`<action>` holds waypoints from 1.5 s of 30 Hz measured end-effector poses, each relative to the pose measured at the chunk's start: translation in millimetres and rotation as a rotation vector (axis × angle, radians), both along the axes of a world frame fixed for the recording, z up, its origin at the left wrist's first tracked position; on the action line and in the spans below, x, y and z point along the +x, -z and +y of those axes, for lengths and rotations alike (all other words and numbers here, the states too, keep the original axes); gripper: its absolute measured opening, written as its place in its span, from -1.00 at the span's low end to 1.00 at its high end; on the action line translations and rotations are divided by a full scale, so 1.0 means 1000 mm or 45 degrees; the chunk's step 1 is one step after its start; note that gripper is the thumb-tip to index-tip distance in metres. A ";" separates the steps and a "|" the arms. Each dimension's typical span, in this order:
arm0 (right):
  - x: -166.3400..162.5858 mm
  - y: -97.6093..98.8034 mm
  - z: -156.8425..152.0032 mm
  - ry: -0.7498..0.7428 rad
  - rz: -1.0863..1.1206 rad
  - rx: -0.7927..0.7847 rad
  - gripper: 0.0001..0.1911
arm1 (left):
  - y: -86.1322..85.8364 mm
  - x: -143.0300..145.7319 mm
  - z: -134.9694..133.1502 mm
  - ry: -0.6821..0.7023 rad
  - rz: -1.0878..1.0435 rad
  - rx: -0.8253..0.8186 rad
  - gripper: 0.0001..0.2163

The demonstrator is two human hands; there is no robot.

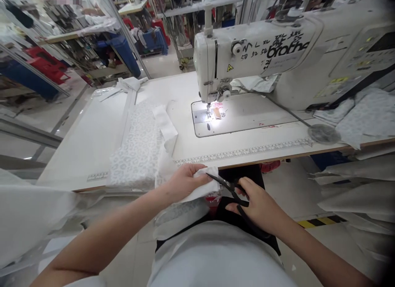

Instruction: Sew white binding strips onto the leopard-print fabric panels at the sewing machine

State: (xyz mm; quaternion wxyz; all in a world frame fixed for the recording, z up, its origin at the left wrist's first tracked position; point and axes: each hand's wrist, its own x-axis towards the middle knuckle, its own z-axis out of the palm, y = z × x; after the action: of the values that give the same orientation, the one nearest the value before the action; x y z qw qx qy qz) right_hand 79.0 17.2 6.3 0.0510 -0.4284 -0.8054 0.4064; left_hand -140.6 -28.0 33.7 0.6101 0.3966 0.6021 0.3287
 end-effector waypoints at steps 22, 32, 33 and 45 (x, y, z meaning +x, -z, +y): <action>0.020 0.027 -0.028 0.137 -0.134 -0.022 -0.67 | 0.016 -0.004 -0.010 -0.434 -0.039 -0.075 -0.69; 0.001 0.028 -0.030 0.206 -0.086 0.057 -0.67 | 0.014 0.006 -0.014 -0.429 -0.091 -0.070 -0.70; 0.000 0.029 -0.030 0.208 -0.084 0.062 -0.66 | 0.014 0.007 -0.015 -0.426 -0.091 -0.069 -0.70; -0.002 0.032 -0.036 0.194 -0.006 -0.047 -0.63 | 0.017 0.016 -0.022 -0.360 -0.137 -0.061 -0.70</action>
State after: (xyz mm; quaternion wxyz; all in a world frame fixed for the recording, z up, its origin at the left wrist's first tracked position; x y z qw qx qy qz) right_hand 77.5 -18.9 -25.9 0.0719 -0.4904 -0.7629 0.4151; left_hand -124.3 -50.2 17.0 0.5984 0.2752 0.6260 0.4176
